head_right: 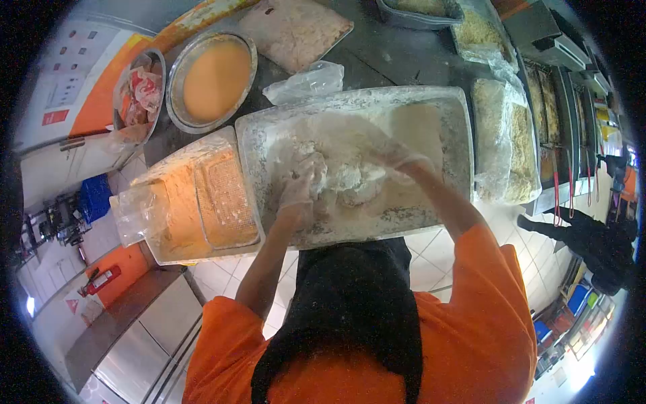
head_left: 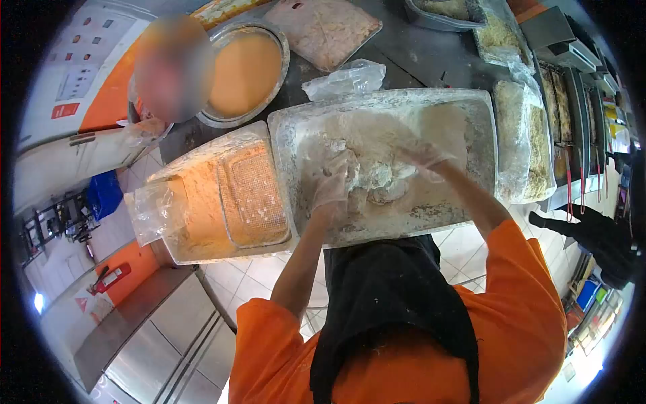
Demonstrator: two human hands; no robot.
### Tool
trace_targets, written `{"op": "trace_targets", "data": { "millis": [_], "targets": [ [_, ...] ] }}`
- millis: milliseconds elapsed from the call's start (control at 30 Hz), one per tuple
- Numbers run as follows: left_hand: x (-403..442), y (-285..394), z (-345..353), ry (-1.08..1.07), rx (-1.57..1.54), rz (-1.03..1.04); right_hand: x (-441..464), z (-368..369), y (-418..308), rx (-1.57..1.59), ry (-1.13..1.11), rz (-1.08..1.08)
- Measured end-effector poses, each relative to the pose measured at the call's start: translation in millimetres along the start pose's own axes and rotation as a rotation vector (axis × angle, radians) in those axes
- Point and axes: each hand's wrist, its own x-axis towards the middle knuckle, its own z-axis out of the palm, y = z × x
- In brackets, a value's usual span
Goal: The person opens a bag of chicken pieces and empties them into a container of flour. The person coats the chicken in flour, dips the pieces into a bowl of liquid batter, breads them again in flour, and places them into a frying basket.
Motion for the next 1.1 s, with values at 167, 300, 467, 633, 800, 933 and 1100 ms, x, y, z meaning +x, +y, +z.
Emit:
{"op": "trace_targets", "data": {
  "millis": [167, 300, 467, 633, 800, 933, 1100],
  "targets": [
    [10.9, -7.1, 22.6, -0.284, -0.280, 0.185, -33.9, 25.2, -62.2, -0.048, -0.088, 0.028],
    [-1.3, 23.0, 41.8, -0.539, -0.886, 0.078, 1.0, 51.5, 27.9, -0.087, 0.087, -0.280],
    [28.4, 4.0, 74.7, -0.607, -1.080, 0.204, -23.5, 47.9, 0.4, -0.091, 0.199, -0.095],
    [26.2, 35.2, 64.8, -0.187, -0.533, 0.883, -44.7, 31.6, -42.0, -0.463, 0.239, 0.014],
    [52.1, 24.5, 61.0, 0.101, 0.025, 0.877, -59.0, 1.5, -80.6, -0.561, 0.240, 0.003],
    [4.6, 38.4, 7.8, 0.178, 0.067, 0.771, -76.5, -8.1, -66.9, -0.044, 0.309, -0.149],
    [-5.5, 66.4, -44.9, -0.034, -0.329, 0.108, -28.1, -66.7, 10.2, -0.123, 0.373, -0.017]
  ]
}}
